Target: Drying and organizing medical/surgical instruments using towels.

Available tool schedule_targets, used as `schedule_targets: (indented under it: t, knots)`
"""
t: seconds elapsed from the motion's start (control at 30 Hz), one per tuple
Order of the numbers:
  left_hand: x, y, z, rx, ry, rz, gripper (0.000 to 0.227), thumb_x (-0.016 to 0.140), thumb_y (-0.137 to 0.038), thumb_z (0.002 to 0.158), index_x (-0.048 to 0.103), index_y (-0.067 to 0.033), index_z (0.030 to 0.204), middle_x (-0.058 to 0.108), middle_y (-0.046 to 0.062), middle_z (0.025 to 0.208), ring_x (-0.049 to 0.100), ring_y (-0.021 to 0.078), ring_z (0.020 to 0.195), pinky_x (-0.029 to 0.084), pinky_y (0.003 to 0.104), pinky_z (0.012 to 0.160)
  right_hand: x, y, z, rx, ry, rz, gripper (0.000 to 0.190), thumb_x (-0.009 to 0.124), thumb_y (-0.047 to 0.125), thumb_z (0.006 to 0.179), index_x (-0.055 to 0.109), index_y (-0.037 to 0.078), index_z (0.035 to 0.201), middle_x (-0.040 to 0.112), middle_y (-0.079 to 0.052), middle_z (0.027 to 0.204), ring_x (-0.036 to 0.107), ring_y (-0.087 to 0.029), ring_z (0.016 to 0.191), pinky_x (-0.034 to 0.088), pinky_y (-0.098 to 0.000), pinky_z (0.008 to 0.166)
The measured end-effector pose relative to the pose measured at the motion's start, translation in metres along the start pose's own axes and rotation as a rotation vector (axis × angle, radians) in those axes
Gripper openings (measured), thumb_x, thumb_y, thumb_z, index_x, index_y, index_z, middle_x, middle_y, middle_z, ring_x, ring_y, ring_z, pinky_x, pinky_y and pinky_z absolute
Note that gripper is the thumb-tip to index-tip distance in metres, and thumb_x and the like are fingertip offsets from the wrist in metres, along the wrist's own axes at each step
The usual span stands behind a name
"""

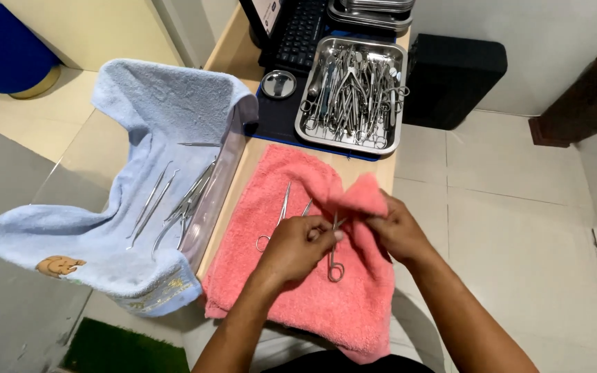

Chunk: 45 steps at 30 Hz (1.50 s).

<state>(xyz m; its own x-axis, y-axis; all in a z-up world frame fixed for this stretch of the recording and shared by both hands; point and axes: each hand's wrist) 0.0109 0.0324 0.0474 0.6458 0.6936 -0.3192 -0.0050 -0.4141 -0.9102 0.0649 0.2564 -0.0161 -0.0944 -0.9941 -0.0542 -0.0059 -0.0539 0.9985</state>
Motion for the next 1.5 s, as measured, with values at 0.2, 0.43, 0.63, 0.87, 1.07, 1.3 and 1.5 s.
schedule_targets:
  t: [0.2,0.43,0.63,0.87,1.07,1.3,1.5]
  knots:
    - [-0.003,-0.005,-0.001,-0.045,-0.042,-0.095,0.026,0.07,-0.026,0.095,0.073,-0.0003,0.093,0.056,0.0,0.058,0.046,0.0076,0.052,0.038,0.031,0.048,-0.018,-0.043,-0.003,0.132,-0.188,0.676,0.019,0.055,0.021,0.108,0.066,0.007,0.115,0.066,-0.005,0.103,0.062,-0.015,0.095,0.05,-0.034,0.085]
    - [0.012,0.012,0.009,0.22,-0.197,0.124,0.023,0.072,-0.023,0.09,0.075,-0.0013,0.097,0.07,0.008,0.07,0.059,0.0094,0.058,0.048,0.033,0.055,0.023,0.033,-0.012,-0.183,0.086,-0.146,0.028,0.062,0.015,0.097,0.066,0.003,0.122,0.065,-0.007,0.116,0.064,-0.016,0.109,0.052,-0.0328,0.094]
    - [0.005,0.0,0.003,0.203,-0.249,0.008,0.023,0.072,-0.024,0.095,0.074,-0.0014,0.093,0.06,0.002,0.063,0.052,0.0083,0.054,0.043,0.032,0.051,0.01,0.011,0.002,0.013,-0.162,0.438,0.026,0.056,0.015,0.103,0.063,0.003,0.125,0.071,-0.01,0.117,0.068,-0.02,0.106,0.056,-0.0366,0.096]
    - [0.004,0.016,0.02,0.028,-0.184,-0.47,0.012,0.064,-0.012,0.095,0.07,-0.0024,0.099,0.058,-0.002,0.071,0.049,0.0076,0.058,0.04,0.027,0.051,0.003,0.013,-0.018,0.118,0.024,0.684,0.043,0.045,0.031,0.106,0.053,0.004,0.138,0.067,-0.01,0.127,0.065,-0.022,0.115,0.052,-0.0373,0.1]
    - [0.016,0.017,0.027,0.204,-0.194,-0.554,0.021,0.055,0.001,0.093,0.069,-0.0038,0.107,0.072,0.002,0.094,0.067,0.0066,0.082,0.055,0.022,0.072,0.035,0.044,-0.019,-0.02,0.066,-0.113,0.044,0.052,0.017,0.1,0.053,0.007,0.143,0.072,-0.006,0.114,0.064,-0.011,0.098,0.053,-0.0272,0.086]
    - [0.014,0.017,0.023,0.258,-0.274,-0.6,0.01,0.06,-0.008,0.104,0.067,-0.0014,0.103,0.068,0.004,0.088,0.063,0.0092,0.075,0.055,0.026,0.065,0.019,0.011,-0.005,0.064,-0.004,0.184,0.027,0.055,0.01,0.104,0.064,0.0,0.128,0.074,-0.008,0.11,0.069,-0.013,0.097,0.057,-0.0297,0.085]
    - [0.004,0.01,0.025,0.183,-0.253,-0.728,0.008,0.057,-0.012,0.102,0.059,-0.0045,0.103,0.066,0.005,0.084,0.069,0.0151,0.071,0.062,0.033,0.058,0.017,0.017,-0.003,0.155,-0.191,0.922,0.035,0.051,0.008,0.095,0.058,0.007,0.129,0.07,-0.01,0.116,0.071,-0.023,0.103,0.059,-0.0382,0.092]
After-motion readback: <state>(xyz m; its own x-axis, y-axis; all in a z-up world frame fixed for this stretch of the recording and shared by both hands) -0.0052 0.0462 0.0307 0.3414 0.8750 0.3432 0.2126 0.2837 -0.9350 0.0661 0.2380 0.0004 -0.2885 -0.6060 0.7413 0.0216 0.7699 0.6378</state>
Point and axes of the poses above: each hand's wrist, its own z-axis towards the middle knuckle, its own x-axis out of the palm, y = z × x
